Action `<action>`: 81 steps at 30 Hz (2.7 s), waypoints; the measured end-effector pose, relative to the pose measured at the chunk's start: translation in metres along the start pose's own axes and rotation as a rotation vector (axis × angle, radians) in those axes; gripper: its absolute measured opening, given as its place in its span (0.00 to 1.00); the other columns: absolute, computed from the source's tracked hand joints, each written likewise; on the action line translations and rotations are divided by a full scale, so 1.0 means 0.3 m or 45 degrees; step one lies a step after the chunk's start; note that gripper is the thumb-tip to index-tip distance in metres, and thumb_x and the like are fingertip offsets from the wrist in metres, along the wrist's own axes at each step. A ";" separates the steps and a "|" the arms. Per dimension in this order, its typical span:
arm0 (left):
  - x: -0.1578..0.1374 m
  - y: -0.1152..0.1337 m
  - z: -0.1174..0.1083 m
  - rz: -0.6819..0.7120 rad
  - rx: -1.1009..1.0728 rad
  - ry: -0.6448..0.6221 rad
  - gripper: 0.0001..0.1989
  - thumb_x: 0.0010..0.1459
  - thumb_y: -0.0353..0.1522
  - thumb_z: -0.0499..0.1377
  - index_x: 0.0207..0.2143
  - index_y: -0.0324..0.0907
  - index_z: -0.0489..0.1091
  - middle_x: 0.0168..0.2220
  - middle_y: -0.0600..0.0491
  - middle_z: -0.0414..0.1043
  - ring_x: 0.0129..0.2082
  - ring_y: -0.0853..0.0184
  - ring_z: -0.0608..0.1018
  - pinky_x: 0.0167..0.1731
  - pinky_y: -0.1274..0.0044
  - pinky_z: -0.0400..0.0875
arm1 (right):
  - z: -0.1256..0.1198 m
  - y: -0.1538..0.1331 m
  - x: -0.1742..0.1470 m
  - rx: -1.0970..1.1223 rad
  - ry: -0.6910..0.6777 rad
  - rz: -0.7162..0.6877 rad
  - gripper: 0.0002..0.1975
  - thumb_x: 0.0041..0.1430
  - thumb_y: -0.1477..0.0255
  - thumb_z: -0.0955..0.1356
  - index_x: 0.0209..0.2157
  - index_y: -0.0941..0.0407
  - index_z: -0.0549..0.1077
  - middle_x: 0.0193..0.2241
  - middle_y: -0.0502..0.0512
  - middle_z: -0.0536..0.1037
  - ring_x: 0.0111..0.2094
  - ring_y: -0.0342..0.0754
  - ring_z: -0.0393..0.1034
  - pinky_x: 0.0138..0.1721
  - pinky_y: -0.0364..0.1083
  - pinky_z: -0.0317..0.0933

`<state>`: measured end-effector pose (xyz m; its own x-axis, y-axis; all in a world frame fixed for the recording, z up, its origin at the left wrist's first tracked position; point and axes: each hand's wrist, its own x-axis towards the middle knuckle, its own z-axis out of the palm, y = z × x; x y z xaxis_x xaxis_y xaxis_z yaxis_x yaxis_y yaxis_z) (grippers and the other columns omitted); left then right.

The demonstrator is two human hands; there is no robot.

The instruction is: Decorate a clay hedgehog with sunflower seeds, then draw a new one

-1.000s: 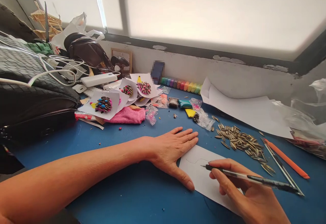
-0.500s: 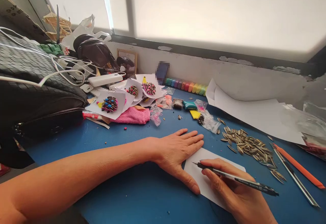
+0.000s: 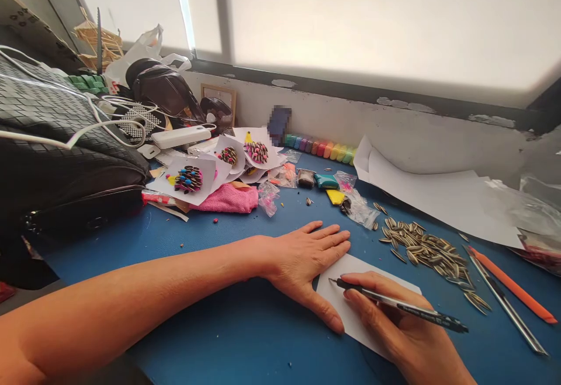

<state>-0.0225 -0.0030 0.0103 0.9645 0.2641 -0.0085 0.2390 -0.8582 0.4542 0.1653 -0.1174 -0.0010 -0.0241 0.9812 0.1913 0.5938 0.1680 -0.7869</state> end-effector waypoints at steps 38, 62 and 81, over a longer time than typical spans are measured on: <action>0.000 0.002 0.000 -0.025 -0.018 -0.035 0.55 0.55 0.60 0.52 0.70 0.32 0.38 0.71 0.42 0.30 0.71 0.57 0.36 0.67 0.63 0.26 | -0.099 -0.046 -0.018 -0.325 -0.113 0.216 0.14 0.58 0.61 0.64 0.25 0.52 0.76 0.18 0.48 0.71 0.20 0.43 0.62 0.21 0.41 0.57; 0.006 -0.011 0.003 -0.007 0.013 -0.055 0.51 0.50 0.60 0.57 0.69 0.49 0.45 0.71 0.44 0.28 0.70 0.48 0.36 0.66 0.55 0.29 | -0.203 -0.011 0.006 -0.463 -0.104 0.271 0.14 0.52 0.63 0.63 0.20 0.53 0.72 0.16 0.49 0.68 0.17 0.44 0.62 0.16 0.40 0.57; 0.007 -0.009 0.004 -0.014 0.006 -0.048 0.51 0.51 0.60 0.57 0.69 0.49 0.45 0.71 0.45 0.28 0.70 0.49 0.36 0.66 0.56 0.28 | -0.192 0.001 -0.005 -0.454 -0.026 0.236 0.15 0.56 0.61 0.63 0.22 0.52 0.72 0.15 0.48 0.65 0.18 0.43 0.59 0.17 0.41 0.54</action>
<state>-0.0211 -0.0007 0.0081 0.9653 0.2568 -0.0468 0.2499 -0.8575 0.4497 0.2118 -0.1243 0.0322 0.0954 0.9941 0.0507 0.8313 -0.0515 -0.5534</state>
